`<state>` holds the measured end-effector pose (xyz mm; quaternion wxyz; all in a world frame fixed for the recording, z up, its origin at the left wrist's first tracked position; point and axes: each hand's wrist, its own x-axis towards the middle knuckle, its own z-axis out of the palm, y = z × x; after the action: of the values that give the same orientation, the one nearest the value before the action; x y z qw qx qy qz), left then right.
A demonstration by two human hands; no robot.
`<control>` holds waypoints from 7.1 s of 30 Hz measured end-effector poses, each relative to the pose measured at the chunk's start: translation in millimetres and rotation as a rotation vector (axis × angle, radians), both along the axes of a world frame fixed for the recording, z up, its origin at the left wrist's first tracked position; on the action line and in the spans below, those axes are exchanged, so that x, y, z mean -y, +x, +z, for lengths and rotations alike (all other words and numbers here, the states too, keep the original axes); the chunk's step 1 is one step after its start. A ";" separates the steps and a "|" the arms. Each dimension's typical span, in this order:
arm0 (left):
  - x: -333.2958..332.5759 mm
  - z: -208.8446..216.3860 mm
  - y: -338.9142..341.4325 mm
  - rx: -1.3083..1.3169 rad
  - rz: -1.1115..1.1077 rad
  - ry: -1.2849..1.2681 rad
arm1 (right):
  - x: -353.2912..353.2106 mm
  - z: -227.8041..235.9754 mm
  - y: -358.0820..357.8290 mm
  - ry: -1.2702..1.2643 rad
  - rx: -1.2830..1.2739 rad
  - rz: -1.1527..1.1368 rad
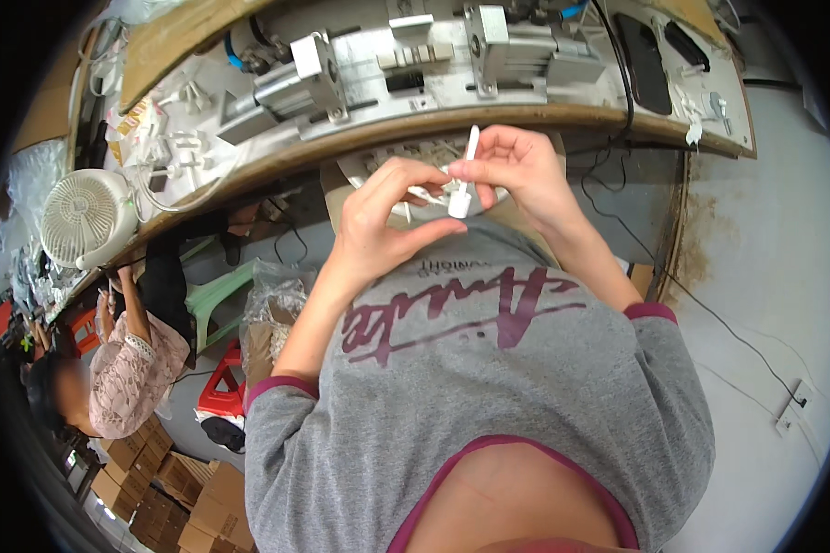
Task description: The person is using a specialized assembly machine to press-fit or join small white plastic components, possibly for medical or industrial use.
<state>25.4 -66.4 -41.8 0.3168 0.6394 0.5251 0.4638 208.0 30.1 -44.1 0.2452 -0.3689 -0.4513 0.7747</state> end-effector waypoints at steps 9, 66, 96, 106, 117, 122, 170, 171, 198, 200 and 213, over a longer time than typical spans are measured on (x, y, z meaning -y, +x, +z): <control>40.7 -136.9 -21.5 -0.714 0.164 -0.213 | 5.9 -52.0 16.9 0.990 0.799 0.430; -20.7 9.7 -6.4 -0.384 -0.135 0.173 | -220.3 140.1 -95.9 1.915 0.955 0.501; -78.5 80.2 -22.2 -0.130 0.276 0.436 | -266.4 113.5 -20.1 0.921 -0.059 -0.408; -77.5 86.2 -18.1 0.235 0.124 0.223 | -108.1 98.5 -57.6 0.480 -0.284 -0.157; -47.0 3.1 -19.7 -0.721 0.253 0.252 | -72.7 60.9 -27.5 0.706 -0.055 -0.264; -57.3 4.8 -11.9 -0.980 0.294 0.222 | -59.3 58.0 -20.5 0.795 -0.020 -0.312; -42.9 51.3 -6.7 0.153 0.071 -0.048 | -42.4 43.5 -5.8 1.859 0.435 -0.229; -37.7 58.8 -2.9 0.392 0.013 -0.050 | -44.5 38.0 -6.6 1.914 0.449 -0.190; -59.3 28.0 -18.8 -0.358 0.177 0.032 | -41.9 41.0 -7.5 0.203 -0.341 -0.207; -47.9 35.9 -5.7 0.198 0.055 -0.098 | -38.9 39.3 -13.0 0.139 -0.357 -0.169; -41.5 39.9 -14.1 -0.435 0.246 0.265 | -51.4 40.8 -17.6 0.401 -0.151 -0.344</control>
<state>11.3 -24.9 -1.9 0.0516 0.6912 0.5893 0.4151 190.3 81.5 -3.3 0.4744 -0.3254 -0.5068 0.6420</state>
